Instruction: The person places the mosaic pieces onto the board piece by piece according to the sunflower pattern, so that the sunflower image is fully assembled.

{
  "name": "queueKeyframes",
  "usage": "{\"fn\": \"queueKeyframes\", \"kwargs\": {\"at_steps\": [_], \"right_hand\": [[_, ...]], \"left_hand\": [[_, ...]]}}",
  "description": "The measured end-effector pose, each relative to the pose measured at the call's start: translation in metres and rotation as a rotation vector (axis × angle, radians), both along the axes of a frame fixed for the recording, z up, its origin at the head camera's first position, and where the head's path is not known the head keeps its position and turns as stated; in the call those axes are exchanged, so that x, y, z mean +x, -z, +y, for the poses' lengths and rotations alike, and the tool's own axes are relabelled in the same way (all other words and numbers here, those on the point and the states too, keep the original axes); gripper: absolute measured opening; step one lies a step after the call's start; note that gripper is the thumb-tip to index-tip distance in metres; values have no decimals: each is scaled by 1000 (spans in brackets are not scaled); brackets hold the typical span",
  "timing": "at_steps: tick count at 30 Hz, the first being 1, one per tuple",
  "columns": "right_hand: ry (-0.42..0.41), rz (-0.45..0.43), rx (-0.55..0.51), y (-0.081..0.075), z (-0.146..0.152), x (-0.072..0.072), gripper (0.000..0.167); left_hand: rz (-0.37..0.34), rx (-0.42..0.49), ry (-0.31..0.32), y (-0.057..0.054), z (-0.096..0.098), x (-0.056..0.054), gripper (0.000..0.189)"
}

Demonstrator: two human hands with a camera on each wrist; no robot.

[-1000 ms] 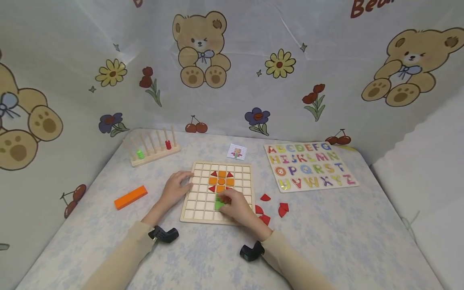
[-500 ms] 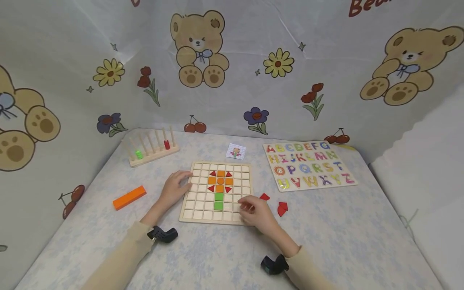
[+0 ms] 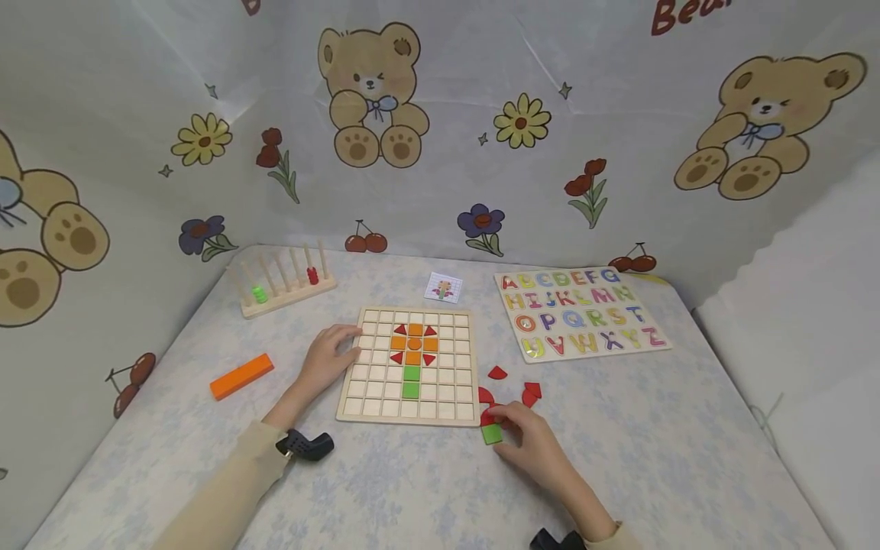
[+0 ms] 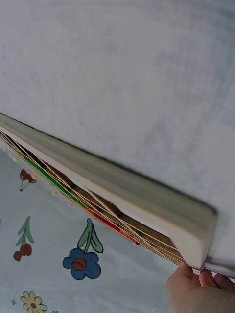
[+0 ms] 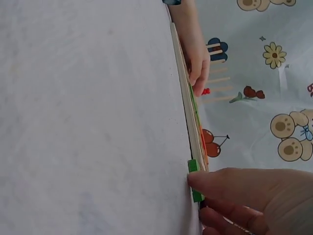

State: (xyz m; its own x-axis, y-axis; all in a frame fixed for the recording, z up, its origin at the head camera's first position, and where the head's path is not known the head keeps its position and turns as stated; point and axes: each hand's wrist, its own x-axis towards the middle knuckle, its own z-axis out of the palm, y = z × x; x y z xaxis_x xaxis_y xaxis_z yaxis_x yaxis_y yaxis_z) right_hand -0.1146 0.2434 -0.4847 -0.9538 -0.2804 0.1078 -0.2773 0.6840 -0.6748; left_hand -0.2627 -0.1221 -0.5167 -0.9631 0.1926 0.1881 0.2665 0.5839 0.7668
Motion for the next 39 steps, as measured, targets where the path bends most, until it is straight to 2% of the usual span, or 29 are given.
{"fn": "queueKeyframes", "kwargs": {"at_steps": [4,6,12,19,25,32,36,39], "right_hand": [[-64,119,-34,6,-2,0,42],[-99,152,-63,8,-3,0,41],[-162,94,-74,9,-5,1,41],[-118,114,-28,9,-9,1,42],[-126,3,-75,0,-11,-1,39],[-138,62,-134,-5,-38,-20,35],[-127,35,-144,-2,-59,-35,32],[-165,31,-150,0,-74,-45,31]], "left_hand": [[-5,-6,-2,1,-1,-1,39],[-4,-7,-3,1,-1,-1,39],[1,-6,2,0,-1,-1,38],[0,-7,-3,0,-1,-2,39],[-4,-2,3,0,-1,-3,39],[1,-8,0,1,-2,-3,39],[-10,-5,-2,1,-2,-1,39],[-9,-5,-8,1,-1,0,38]]}}
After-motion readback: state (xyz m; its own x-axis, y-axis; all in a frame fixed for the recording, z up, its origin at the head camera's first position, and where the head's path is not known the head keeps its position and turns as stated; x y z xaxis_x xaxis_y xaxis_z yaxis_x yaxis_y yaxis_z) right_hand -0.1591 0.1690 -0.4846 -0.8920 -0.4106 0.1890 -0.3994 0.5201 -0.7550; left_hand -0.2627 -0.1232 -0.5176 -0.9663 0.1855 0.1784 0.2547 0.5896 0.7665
